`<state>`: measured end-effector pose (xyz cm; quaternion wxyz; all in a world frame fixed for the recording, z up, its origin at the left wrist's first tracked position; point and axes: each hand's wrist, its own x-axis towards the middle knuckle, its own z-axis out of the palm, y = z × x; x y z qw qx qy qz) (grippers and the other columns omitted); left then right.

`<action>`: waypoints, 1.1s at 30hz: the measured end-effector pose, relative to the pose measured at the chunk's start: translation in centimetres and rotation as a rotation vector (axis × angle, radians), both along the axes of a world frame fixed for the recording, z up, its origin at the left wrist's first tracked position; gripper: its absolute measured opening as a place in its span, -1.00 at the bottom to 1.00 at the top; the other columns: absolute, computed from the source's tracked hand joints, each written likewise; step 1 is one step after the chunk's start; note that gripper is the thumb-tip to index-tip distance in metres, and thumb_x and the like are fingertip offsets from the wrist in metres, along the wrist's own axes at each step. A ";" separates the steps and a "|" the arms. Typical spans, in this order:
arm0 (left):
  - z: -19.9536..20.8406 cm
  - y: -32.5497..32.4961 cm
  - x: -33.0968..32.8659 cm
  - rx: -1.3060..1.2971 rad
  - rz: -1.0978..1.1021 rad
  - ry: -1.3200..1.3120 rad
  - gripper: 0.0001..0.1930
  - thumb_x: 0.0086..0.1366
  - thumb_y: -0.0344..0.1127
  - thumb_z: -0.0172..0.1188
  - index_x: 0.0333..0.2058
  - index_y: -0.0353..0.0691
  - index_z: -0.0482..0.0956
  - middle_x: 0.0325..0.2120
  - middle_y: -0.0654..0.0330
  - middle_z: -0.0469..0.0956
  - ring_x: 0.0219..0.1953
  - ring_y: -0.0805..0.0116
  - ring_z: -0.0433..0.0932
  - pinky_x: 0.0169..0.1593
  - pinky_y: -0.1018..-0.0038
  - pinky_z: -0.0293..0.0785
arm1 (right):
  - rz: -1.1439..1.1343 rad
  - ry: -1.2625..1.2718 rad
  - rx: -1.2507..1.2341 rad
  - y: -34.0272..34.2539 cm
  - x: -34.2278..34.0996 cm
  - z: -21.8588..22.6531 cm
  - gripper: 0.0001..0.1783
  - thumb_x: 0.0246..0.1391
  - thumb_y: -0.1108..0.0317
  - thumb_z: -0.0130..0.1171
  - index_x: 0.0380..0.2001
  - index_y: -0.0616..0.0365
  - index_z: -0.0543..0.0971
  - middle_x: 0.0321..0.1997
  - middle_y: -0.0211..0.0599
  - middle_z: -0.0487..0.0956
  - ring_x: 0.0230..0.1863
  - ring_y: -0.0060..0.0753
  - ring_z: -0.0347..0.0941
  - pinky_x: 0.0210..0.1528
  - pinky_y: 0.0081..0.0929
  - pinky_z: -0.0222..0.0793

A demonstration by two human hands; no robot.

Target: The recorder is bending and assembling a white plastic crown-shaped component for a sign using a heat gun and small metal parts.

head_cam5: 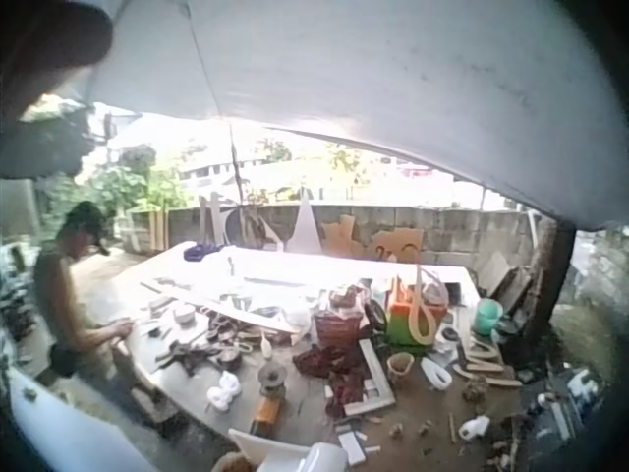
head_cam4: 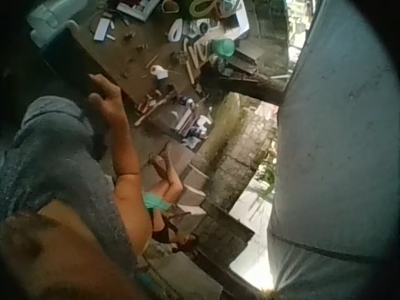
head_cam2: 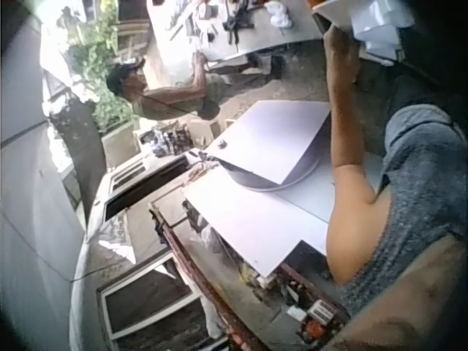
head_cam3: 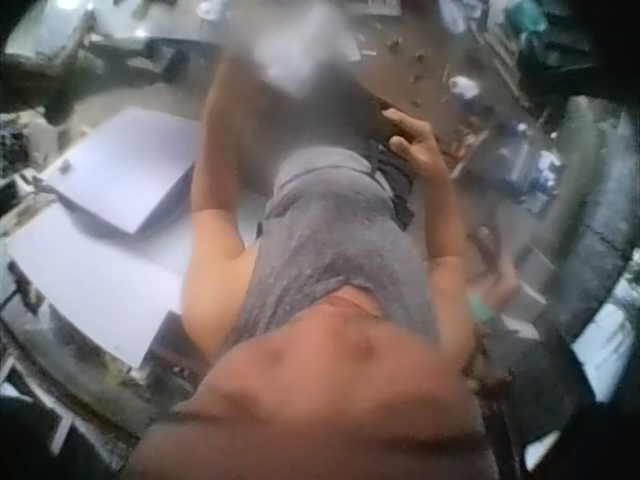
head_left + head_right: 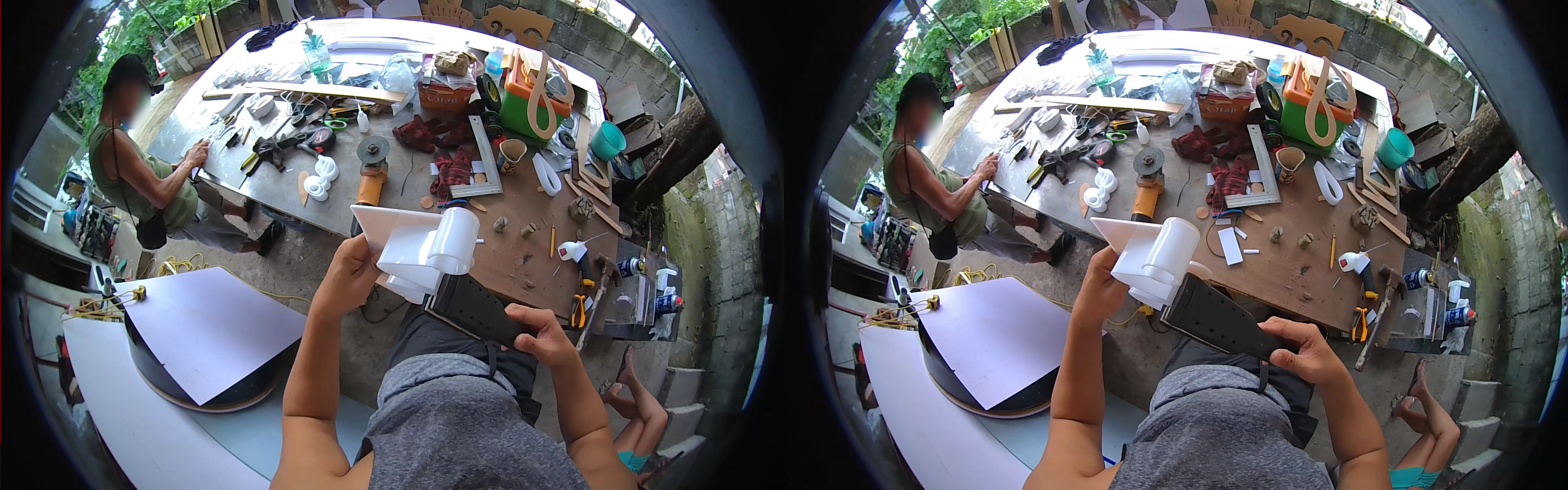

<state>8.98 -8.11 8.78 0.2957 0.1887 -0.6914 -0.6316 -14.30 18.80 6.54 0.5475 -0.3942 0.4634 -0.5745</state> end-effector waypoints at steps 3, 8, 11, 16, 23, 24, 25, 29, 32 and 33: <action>-0.2 -0.1 0.1 0.000 -0.010 0.000 -0.82 0.42 -0.58 0.02 -0.09 -0.42 0.56 -0.30 0.26 0.66 -0.22 0.60 0.54 -0.15 0.57 0.48 | 0.012 0.016 -0.013 0.1 -0.1 -0.1 -0.31 0.13 0.03 0.43 0.15 0.33 0.53 -0.07 -0.27 0.55 -0.15 -0.51 0.52 -0.08 -0.53 0.46; 0.6 -0.1 -0.6 -0.103 -0.027 0.013 -0.82 0.46 -0.44 0.11 -0.08 -0.42 0.54 -0.32 0.26 0.62 -0.27 0.62 0.51 -0.18 0.57 0.47 | -0.001 -0.039 0.007 0.3 -0.2 -1.0 -0.30 0.15 -0.02 0.39 0.15 0.33 0.53 -0.12 -0.30 0.57 -0.21 -0.55 0.52 -0.11 -0.54 0.45; 0.7 -0.1 -1.1 -0.062 -0.002 -0.062 -0.76 0.47 -0.32 0.16 -0.08 -0.42 0.53 -0.36 0.29 0.60 -0.29 0.62 0.49 -0.18 0.57 0.46 | 0.034 -0.062 0.031 -0.2 -0.4 -0.8 -0.25 0.16 -0.12 0.34 0.12 0.36 0.54 -0.15 -0.32 0.59 -0.24 -0.56 0.52 -0.12 -0.53 0.44; 1.4 0.0 -1.6 -0.042 -0.005 -0.079 -0.72 0.49 -0.26 0.15 -0.07 -0.42 0.51 -0.36 0.28 0.59 -0.30 0.62 0.51 -0.22 0.56 0.51 | 0.038 -0.033 0.050 -0.5 -0.4 -0.3 -0.16 0.13 -0.28 0.28 0.05 0.40 0.57 -0.15 -0.28 0.63 -0.27 -0.55 0.52 -0.14 -0.51 0.44; 2.4 -0.1 -1.8 0.035 -0.047 -0.096 -0.70 0.50 -0.24 0.13 -0.04 -0.42 0.49 -0.34 0.23 0.60 -0.35 0.55 0.56 -0.26 0.55 0.56 | 0.025 -0.066 0.083 -0.3 -0.6 -0.3 -0.15 0.09 -0.30 0.30 0.04 0.39 0.60 -0.13 -0.19 0.65 -0.30 -0.51 0.52 -0.16 -0.50 0.44; 2.4 0.0 -1.9 0.035 -0.047 -0.094 -0.70 0.50 -0.24 0.13 -0.04 -0.42 0.49 -0.34 0.23 0.60 -0.35 0.55 0.56 -0.26 0.55 0.56 | 0.028 -0.062 0.082 -0.3 -0.6 -0.3 -0.14 0.09 -0.30 0.30 0.04 0.39 0.59 -0.12 -0.18 0.65 -0.30 -0.50 0.52 -0.17 -0.50 0.44; 2.6 0.1 -1.9 0.035 -0.046 -0.101 -0.70 0.50 -0.24 0.13 -0.03 -0.42 0.49 -0.34 0.22 0.60 -0.36 0.56 0.56 -0.26 0.55 0.55 | 0.027 -0.060 0.082 -0.3 -0.6 -0.2 -0.14 0.09 -0.30 0.30 0.04 0.39 0.59 -0.12 -0.18 0.65 -0.30 -0.50 0.52 -0.17 -0.50 0.44; 2.6 0.4 -1.8 -0.002 -0.040 -0.083 -0.69 0.50 -0.25 0.14 -0.01 -0.43 0.48 -0.33 0.21 0.61 -0.34 0.57 0.56 -0.26 0.55 0.54 | 0.017 -0.089 0.082 -0.3 -0.4 -0.1 -0.14 0.09 -0.29 0.31 0.05 0.39 0.59 -0.12 -0.16 0.65 -0.31 -0.49 0.52 -0.18 -0.49 0.43; 2.2 0.3 -1.7 -0.012 -0.043 -0.113 -0.69 0.50 -0.26 0.14 -0.01 -0.43 0.48 -0.33 0.21 0.61 -0.34 0.57 0.55 -0.24 0.55 0.54 | 0.014 -0.093 0.078 -0.2 -0.4 -0.3 -0.14 0.08 -0.28 0.31 0.06 0.39 0.58 -0.12 -0.16 0.65 -0.31 -0.49 0.52 -0.18 -0.49 0.43; 2.3 0.3 -1.8 -0.011 -0.042 -0.111 -0.69 0.50 -0.26 0.14 -0.01 -0.43 0.48 -0.33 0.21 0.61 -0.34 0.57 0.55 -0.24 0.55 0.54 | 0.012 -0.091 0.074 -0.2 -0.4 -0.4 -0.14 0.08 -0.28 0.31 0.06 0.40 0.58 -0.12 -0.16 0.65 -0.30 -0.49 0.52 -0.18 -0.49 0.44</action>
